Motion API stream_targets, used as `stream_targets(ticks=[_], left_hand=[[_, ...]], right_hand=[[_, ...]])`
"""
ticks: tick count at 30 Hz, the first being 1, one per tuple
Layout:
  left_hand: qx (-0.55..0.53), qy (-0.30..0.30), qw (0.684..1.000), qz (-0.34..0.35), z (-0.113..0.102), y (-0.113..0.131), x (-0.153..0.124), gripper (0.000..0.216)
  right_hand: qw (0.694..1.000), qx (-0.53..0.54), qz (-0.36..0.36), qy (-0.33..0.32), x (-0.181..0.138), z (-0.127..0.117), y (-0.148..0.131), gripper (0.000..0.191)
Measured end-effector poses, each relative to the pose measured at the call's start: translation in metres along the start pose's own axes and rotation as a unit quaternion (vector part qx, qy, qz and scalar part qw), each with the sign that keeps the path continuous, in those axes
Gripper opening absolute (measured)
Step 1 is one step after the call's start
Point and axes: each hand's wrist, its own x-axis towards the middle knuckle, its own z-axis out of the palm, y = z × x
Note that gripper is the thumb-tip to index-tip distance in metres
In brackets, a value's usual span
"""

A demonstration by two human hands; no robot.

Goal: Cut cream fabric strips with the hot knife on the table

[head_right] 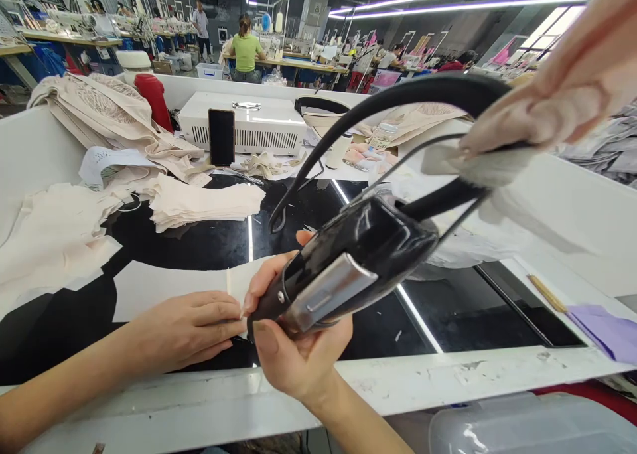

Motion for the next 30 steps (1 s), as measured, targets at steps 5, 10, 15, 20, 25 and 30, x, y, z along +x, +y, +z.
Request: stream_targets(ticks=[5, 10, 15, 20, 25, 30], left_hand=[[-0.018, 0.022, 1.0, -0.01, 0.0008, -0.0006, -0.0016, 0.02], [-0.024, 0.02, 0.999, -0.014, 0.002, -0.0004, -0.002, 0.021], [-0.025, 0.034, 0.999, -0.012, 0.0017, 0.0004, -0.0011, 0.023], [-0.032, 0.051, 0.998, -0.017, -0.0001, 0.0013, 0.0001, 0.024], [-0.032, 0.049, 0.998, -0.012, 0.0003, -0.0005, 0.0001, 0.023], [-0.018, 0.061, 0.998, -0.006, 0.0004, -0.0021, -0.0004, 0.022]], right_hand=[[1.0, -0.012, -0.017, 0.019, 0.0044, 0.0006, -0.0002, 0.046], [1.0, 0.009, -0.016, 0.014, 0.0047, 0.0002, 0.0025, 0.049], [1.0, 0.019, -0.017, 0.008, 0.0026, 0.0003, 0.0052, 0.052], [1.0, 0.013, -0.014, 0.004, 0.0005, 0.0015, 0.0061, 0.053], [1.0, 0.01, -0.012, 0.006, -0.0011, 0.0021, 0.0062, 0.048], [0.999, 0.022, -0.028, 0.003, 0.0005, 0.0017, 0.0078, 0.051]])
